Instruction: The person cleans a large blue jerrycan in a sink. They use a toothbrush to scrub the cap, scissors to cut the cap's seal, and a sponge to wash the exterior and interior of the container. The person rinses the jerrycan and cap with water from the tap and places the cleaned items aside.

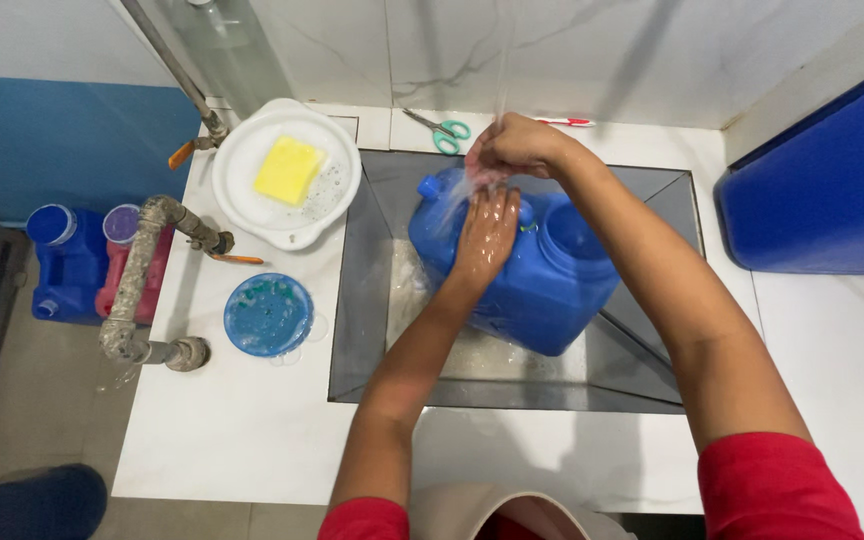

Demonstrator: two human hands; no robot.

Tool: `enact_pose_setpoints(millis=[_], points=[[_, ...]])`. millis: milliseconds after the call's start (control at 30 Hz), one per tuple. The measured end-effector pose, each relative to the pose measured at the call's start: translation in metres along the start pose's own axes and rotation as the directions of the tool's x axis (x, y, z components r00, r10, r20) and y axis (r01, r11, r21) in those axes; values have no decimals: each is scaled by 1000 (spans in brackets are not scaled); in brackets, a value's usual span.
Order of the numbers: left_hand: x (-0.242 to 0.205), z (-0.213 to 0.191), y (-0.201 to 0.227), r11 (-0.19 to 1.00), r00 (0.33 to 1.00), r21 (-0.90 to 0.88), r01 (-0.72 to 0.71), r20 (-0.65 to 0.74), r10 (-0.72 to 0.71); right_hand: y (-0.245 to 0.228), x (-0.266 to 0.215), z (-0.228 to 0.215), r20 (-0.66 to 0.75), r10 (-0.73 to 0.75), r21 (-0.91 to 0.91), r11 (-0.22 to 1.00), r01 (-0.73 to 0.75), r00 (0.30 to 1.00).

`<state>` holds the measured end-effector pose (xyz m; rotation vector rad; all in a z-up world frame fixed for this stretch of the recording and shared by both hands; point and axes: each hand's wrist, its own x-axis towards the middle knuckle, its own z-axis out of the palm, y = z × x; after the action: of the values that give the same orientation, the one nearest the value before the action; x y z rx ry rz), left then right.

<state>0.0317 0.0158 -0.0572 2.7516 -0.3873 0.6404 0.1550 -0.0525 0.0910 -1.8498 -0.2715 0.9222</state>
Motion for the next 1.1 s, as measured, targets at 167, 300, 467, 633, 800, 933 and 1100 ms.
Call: enact_pose_setpoints(millis=[167, 300, 467, 633, 800, 933, 1100], points=[[-34, -40, 9, 954, 934, -72, -289, -240, 265, 11, 1, -5, -115, -134, -216, 970, 107, 984], [-50, -60, -6, 956, 952, -106, -273, -173, 253, 15, 3, -6, -114, -109, -313, 947, 69, 987], [-73, -72, -32, 953, 975, -252, -165, -184, 120, 17, 0, -5, -123, -68, -211, 977, 41, 990], [-103, -71, -44, 977, 990, -179, 111, -63, -124, 10, 1, -9, -157, -85, -290, 956, 36, 984], [-120, -62, -51, 933, 956, -218, 286, 0, -293, 12, 3, -8, -149, -59, -237, 971, 22, 987], [-113, -50, -56, 823, 843, -199, 533, 213, -494, 3, 3, -9, -138, -58, -250, 968, 22, 989], [-87, -37, -75, 902, 941, -281, 327, 182, -285, 4, -5, 0, -58, -59, -98, 994, 53, 997]])
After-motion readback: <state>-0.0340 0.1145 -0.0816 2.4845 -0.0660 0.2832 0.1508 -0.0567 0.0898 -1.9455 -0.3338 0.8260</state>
